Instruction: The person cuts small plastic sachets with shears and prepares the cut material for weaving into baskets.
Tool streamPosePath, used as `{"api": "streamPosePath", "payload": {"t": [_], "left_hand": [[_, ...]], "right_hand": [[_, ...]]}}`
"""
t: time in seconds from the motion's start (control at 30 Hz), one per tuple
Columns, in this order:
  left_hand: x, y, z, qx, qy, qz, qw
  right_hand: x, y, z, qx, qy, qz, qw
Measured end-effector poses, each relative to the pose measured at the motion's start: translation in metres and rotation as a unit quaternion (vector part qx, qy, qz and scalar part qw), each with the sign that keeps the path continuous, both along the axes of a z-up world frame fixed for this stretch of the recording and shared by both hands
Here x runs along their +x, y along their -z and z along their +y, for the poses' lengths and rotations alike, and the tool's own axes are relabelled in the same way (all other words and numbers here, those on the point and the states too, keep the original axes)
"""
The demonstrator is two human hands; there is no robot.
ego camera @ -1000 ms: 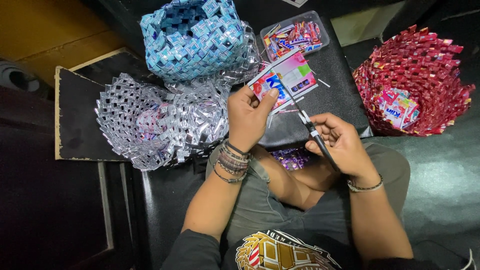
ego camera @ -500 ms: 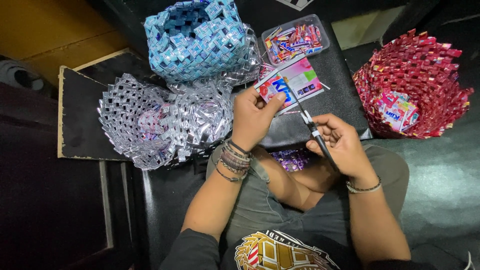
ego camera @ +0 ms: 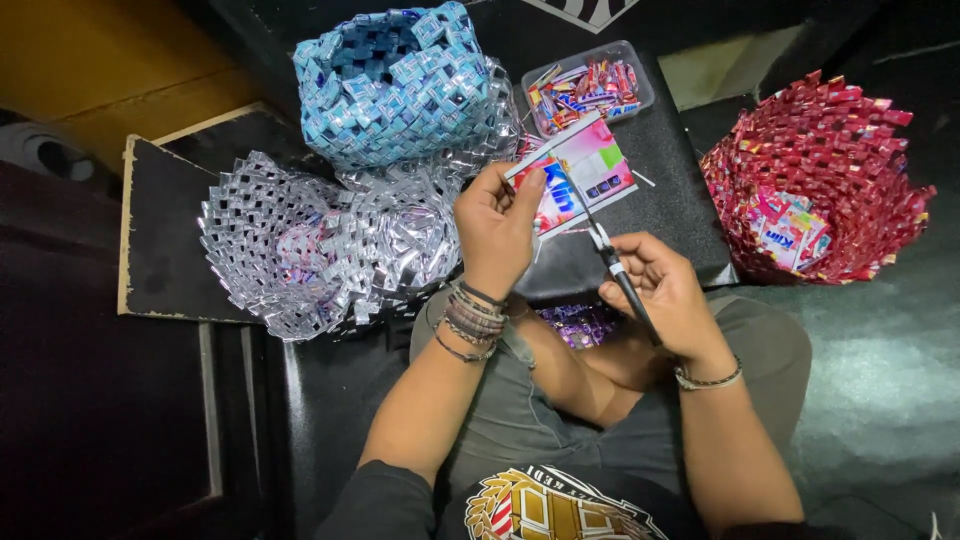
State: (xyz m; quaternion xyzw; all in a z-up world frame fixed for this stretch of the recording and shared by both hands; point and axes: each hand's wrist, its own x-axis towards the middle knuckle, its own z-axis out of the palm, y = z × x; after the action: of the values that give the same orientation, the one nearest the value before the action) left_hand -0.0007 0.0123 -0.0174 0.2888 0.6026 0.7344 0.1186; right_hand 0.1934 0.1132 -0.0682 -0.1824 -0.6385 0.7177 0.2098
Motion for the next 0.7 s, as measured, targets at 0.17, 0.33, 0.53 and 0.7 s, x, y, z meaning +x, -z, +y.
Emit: {"api": "streamPosePath", "payload": {"t": [0.17,0.33,0.53,0.7], "left_hand": [[0.001,-0.005,-0.002,0.000,-0.004,0.003,1.000],[0.001,-0.006,-0.003,-0.007,0.001,0.012,1.000],[0.002,-0.012,-0.005,-0.002,0.014,0.012,1.000],[0.003,-0.010,-0.004,-0.003,0.019,0.027,0.999]], "right_hand": [[-0.003,0.003,0.000,0.002,0.002,0.006,1.000],[-0.001,0.004,0.004,-0.002,0.002,0.003,1.000],[-0.005,-0.002,0.004,0.018,-0.001,0.007,1.000],[-0.005,-0.004,0.004,0.016,-0.001,0.005,1.000]]}}
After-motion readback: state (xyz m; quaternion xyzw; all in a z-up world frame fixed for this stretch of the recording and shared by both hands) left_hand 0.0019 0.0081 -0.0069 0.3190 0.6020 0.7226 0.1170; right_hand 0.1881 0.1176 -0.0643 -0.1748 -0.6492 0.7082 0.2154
